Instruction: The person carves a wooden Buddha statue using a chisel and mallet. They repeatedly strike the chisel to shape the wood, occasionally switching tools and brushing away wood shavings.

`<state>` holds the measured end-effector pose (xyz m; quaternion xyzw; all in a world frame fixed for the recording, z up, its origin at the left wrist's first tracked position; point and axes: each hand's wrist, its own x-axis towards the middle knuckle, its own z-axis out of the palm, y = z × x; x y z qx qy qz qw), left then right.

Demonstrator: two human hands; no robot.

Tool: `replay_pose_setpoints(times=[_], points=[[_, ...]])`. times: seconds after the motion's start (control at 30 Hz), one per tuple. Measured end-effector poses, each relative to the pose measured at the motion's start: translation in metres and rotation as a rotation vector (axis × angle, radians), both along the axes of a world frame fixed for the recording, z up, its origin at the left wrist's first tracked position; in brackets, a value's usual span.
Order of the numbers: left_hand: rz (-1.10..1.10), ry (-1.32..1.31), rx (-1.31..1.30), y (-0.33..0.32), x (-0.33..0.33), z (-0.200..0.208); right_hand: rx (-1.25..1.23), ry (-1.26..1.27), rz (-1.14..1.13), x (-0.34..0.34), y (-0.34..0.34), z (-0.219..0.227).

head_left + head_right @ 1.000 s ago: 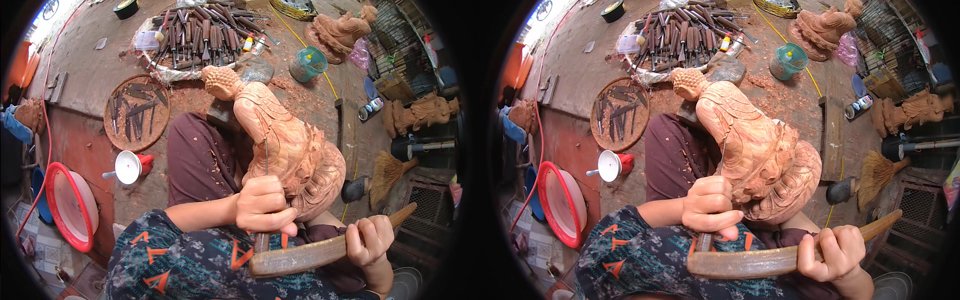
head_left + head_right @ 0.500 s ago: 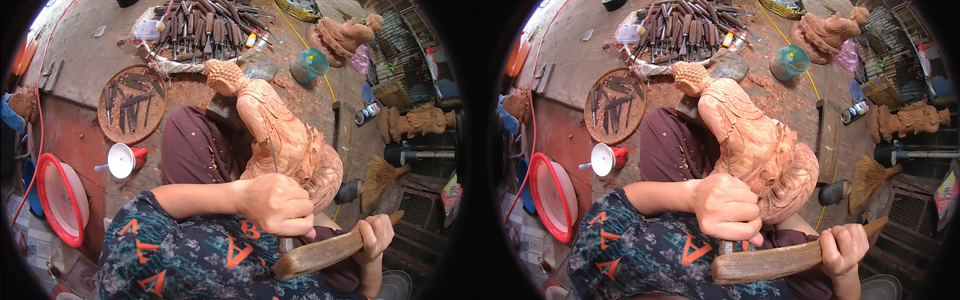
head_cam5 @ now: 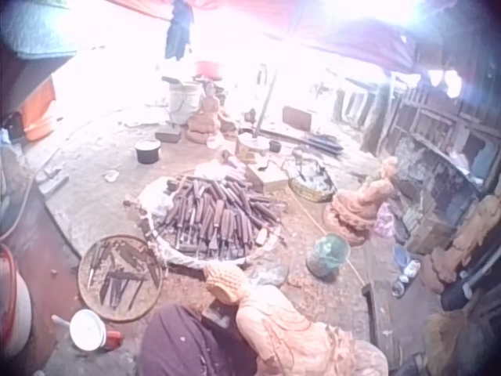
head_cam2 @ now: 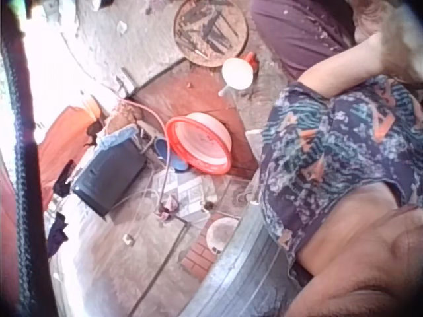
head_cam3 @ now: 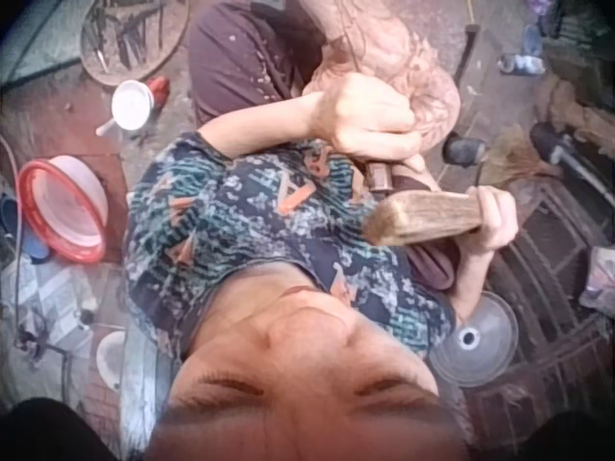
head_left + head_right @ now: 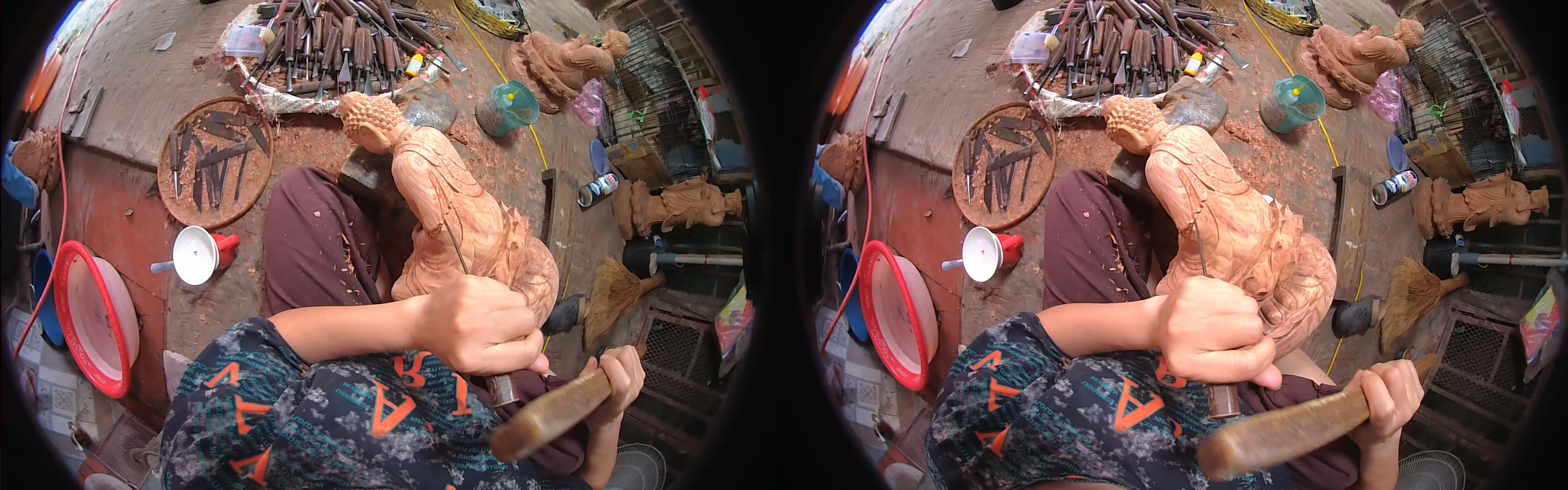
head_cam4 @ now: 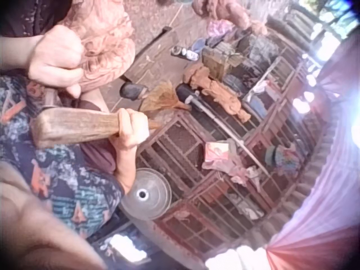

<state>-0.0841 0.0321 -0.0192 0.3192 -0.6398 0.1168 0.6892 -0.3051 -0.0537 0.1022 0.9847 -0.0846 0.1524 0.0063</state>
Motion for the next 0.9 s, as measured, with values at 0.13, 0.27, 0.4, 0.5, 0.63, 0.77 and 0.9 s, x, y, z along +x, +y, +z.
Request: replay_pose_setpoints(times=[0.13, 0.27, 0.4, 0.5, 0.63, 0.77, 0.9], points=[[0.066, 0.056, -0.026, -0.003, -0.002, 0.003, 0.120, -0.263, 0.075, -0.005, -0.005, -0.014], [0.129, 0.093, -0.055, -0.007, -0.005, 0.001, 0.021, -0.065, 0.006, -0.003, -0.006, -0.004], [0.189, 0.127, -0.014, -0.005, -0.007, 0.004, 0.260, -0.355, 0.083, -0.003, -0.007, -0.019], [0.253, 0.151, -0.025, -0.006, -0.008, 0.005, -0.007, 0.006, -0.021, -0.001, -0.006, -0.004], [0.214, 0.143, -0.018, -0.008, -0.004, 0.004, 0.262, -0.305, 0.004, 0.002, 0.004, -0.013], [0.129, 0.133, 0.101, 0.000, 0.005, 0.007, 0.062, -0.044, -0.037, 0.011, -0.001, 0.002], [-0.132, 0.100, 0.298, 0.016, 0.028, 0.004, 0.071, -0.021, -0.042, 0.016, 0.005, 0.001]])
